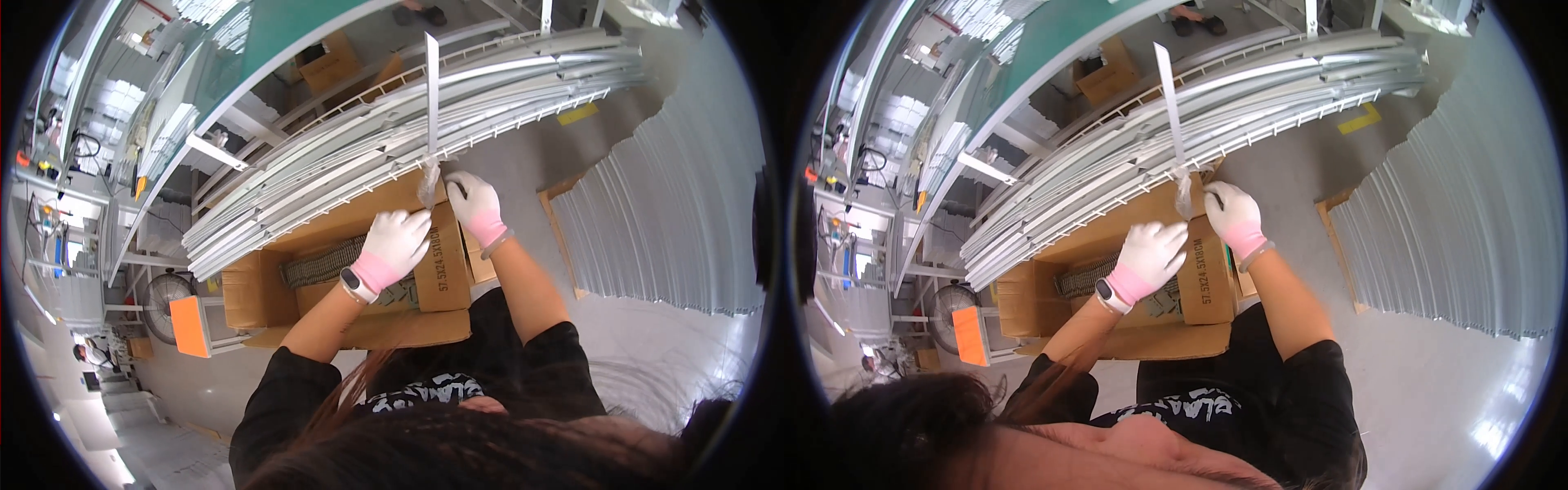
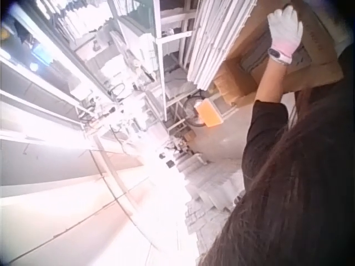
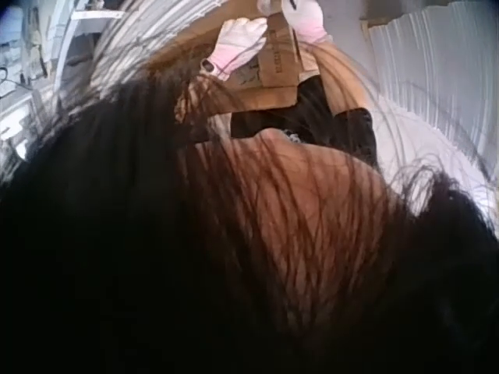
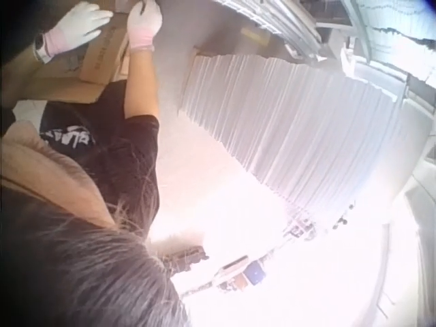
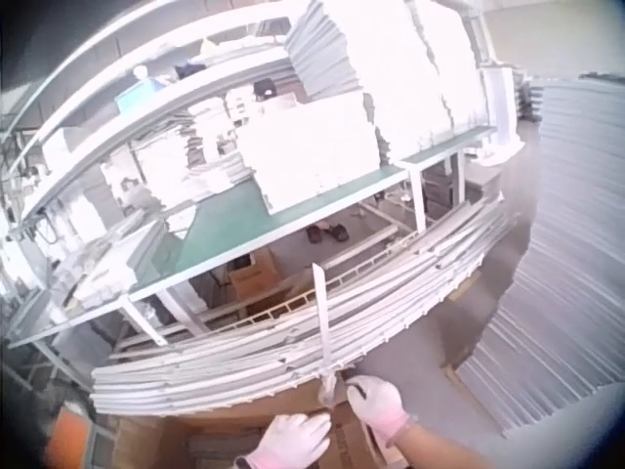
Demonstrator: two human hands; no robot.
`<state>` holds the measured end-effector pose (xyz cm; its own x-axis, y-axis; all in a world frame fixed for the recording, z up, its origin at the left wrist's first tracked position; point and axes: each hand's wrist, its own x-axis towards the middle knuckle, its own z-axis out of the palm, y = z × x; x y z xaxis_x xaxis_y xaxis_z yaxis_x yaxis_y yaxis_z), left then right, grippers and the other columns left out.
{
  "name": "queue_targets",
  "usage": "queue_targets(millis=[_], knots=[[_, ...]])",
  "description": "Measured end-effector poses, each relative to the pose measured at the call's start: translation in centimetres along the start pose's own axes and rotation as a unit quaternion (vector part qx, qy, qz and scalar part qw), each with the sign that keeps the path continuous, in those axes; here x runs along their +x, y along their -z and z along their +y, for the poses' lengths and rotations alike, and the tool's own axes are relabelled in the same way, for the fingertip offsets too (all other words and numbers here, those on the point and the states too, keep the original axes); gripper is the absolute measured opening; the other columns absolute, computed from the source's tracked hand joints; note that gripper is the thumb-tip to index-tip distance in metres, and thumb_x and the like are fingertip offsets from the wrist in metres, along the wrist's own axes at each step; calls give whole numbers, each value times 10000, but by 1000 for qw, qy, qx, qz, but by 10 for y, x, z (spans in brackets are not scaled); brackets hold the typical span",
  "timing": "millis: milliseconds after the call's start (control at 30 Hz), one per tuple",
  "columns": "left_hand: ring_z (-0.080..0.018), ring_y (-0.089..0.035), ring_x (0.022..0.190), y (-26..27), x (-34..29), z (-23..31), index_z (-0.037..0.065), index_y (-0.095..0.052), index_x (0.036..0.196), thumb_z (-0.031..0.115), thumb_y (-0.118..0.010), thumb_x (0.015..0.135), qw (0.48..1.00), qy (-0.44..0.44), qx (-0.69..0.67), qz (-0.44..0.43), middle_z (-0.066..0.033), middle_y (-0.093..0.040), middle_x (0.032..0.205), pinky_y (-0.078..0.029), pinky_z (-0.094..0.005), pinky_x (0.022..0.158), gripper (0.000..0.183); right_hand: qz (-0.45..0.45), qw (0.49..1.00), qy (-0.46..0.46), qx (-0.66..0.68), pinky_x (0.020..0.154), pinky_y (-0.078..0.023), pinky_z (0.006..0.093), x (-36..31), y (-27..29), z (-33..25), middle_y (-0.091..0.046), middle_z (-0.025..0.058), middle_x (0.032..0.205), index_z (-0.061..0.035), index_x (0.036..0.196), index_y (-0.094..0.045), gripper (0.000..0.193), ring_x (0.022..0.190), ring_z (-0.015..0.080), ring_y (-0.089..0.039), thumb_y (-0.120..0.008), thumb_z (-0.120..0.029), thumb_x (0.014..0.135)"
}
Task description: Picking and organizing metal strips and preparing industrial components with bubble wrap for packaging.
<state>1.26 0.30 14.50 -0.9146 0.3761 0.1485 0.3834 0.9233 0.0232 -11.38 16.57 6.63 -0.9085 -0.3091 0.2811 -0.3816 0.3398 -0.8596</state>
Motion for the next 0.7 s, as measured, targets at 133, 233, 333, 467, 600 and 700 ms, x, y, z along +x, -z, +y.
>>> queue_targets(millis=[133, 233, 333, 467, 600, 700], knots=[[-297, -618, 872, 17, -81, 11, 61, -689, 1040, 249, -644, 860, 989, 78, -66, -105, -76, -677, 1095, -490, -436, 785, 264, 149, 988, 16, 36, 873, -524, 414, -11, 22, -19, -708, 136, 1009, -41, 1041, -694, 180, 930, 324, -674, -646, -110, 881], [-326, -629, 895, 38, -164, 36, 59, -687, 982, 306, -627, 884, 974, 182, -128, -45, -89, -686, 972, -484, -471, 775, 272, 209, 961, 172, -58, 918, -483, 444, 1, 38, -55, -679, 136, 1068, -19, 1150, -659, 327, 988, 318, -640, -712, -119, 843], [-324, -636, 923, 35, -220, 58, 50, -686, 1002, 315, -640, 872, 958, 249, -138, 44, -98, -692, 967, -481, -471, 801, 299, 215, 940, 243, -109, 927, -459, 453, 47, 54, -116, -645, 172, 1110, 26, 1273, -587, 532, 1046, 355, -598, -772, -149, 807], [-312, -642, 899, 21, -230, 78, 49, -682, 1004, 316, -653, 859, 950, 288, -74, 101, -101, -694, 929, -479, -457, 834, 306, -3, 987, 159, -1, 876, -516, 419, 92, 49, -143, -696, 188, 1035, -41, 1279, -591, 431, 988, 368, -669, -670, -131, 865], [-325, -630, 835, 19, -235, 85, 39, -666, 1006, 261, -663, 830, 940, 314, -51, 122, -116, -668, 850, -480, -458, 799, 284, -75, 981, 174, -30, 852, -524, 408, 92, 37, -160, -697, 174, 1012, -41, 1178, -621, 307, 938, 359, -673, -642, -145, 890], [-338, -606, 763, 15, -231, 65, 49, -665, 984, 272, -671, 815, 932, 305, -77, 180, -110, -644, 770, -467, -464, 745, 280, -114, 984, 123, -61, 822, -530, 387, 91, 48, -164, -705, 157, 973, -31, 1142, -626, 278, 894, 312, -687, -644, -143, 888]])
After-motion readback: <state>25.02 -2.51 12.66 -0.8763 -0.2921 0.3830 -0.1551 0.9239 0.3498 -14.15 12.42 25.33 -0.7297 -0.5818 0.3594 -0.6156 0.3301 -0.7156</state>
